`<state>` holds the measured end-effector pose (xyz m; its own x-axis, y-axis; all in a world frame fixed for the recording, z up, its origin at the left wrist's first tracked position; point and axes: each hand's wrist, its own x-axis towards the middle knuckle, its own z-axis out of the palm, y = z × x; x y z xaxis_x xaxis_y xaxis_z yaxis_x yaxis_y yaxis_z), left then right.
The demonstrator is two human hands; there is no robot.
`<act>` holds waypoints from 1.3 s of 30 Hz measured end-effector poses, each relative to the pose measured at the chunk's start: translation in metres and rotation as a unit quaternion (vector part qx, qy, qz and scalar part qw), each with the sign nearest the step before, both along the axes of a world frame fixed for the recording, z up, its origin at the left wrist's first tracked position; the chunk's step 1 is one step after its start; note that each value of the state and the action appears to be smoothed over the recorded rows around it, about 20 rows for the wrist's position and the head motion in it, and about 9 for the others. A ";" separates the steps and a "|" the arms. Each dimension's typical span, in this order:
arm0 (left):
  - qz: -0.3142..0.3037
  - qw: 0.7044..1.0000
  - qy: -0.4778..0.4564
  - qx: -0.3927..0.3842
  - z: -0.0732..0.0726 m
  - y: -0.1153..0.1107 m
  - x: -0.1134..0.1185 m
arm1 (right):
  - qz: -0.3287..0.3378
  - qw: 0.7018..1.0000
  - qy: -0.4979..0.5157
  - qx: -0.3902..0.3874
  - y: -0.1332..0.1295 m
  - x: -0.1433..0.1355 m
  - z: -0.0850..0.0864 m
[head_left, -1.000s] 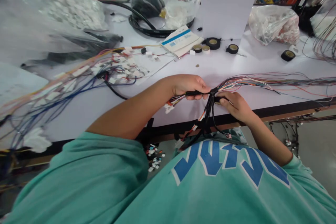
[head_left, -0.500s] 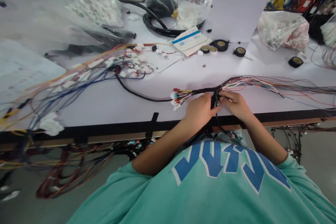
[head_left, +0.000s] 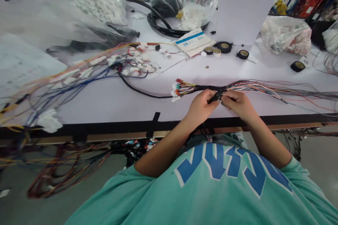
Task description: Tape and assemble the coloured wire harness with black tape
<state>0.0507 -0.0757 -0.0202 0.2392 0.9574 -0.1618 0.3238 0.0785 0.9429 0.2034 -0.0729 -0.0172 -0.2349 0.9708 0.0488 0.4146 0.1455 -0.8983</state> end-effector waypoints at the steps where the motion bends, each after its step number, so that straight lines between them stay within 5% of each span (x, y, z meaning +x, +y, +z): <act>1: 0.006 1.000 -0.004 0.007 0.000 -0.001 0.000 | -0.001 1.000 0.023 -0.002 -0.002 0.000 0.001; 10: 0.023 0.999 -0.048 0.004 0.005 -0.009 0.000 | -0.076 0.995 0.039 0.044 -0.010 -0.003 -0.017; 17: 0.021 0.998 0.015 0.064 -0.005 -0.020 0.008 | -0.108 0.989 0.096 0.038 -0.001 -0.019 -0.029; 23: 0.019 0.997 -0.023 0.065 -0.011 -0.024 0.010 | -0.170 0.967 0.182 0.047 -0.003 -0.028 -0.034; 27: -0.026 0.979 0.131 0.153 0.003 -0.026 0.002 | -0.173 0.955 0.236 0.056 -0.001 -0.031 -0.037; 32: 0.010 0.902 0.294 0.316 0.030 -0.011 -0.012 | -0.140 0.947 0.281 0.071 0.002 -0.028 -0.035; 36: -0.169 0.916 0.270 0.244 0.039 0.024 -0.022 | -0.116 0.941 0.310 0.065 0.004 -0.025 -0.033; 39: -0.241 0.913 0.274 0.181 0.044 0.041 -0.024 | -0.130 0.945 0.291 0.074 0.006 -0.023 -0.034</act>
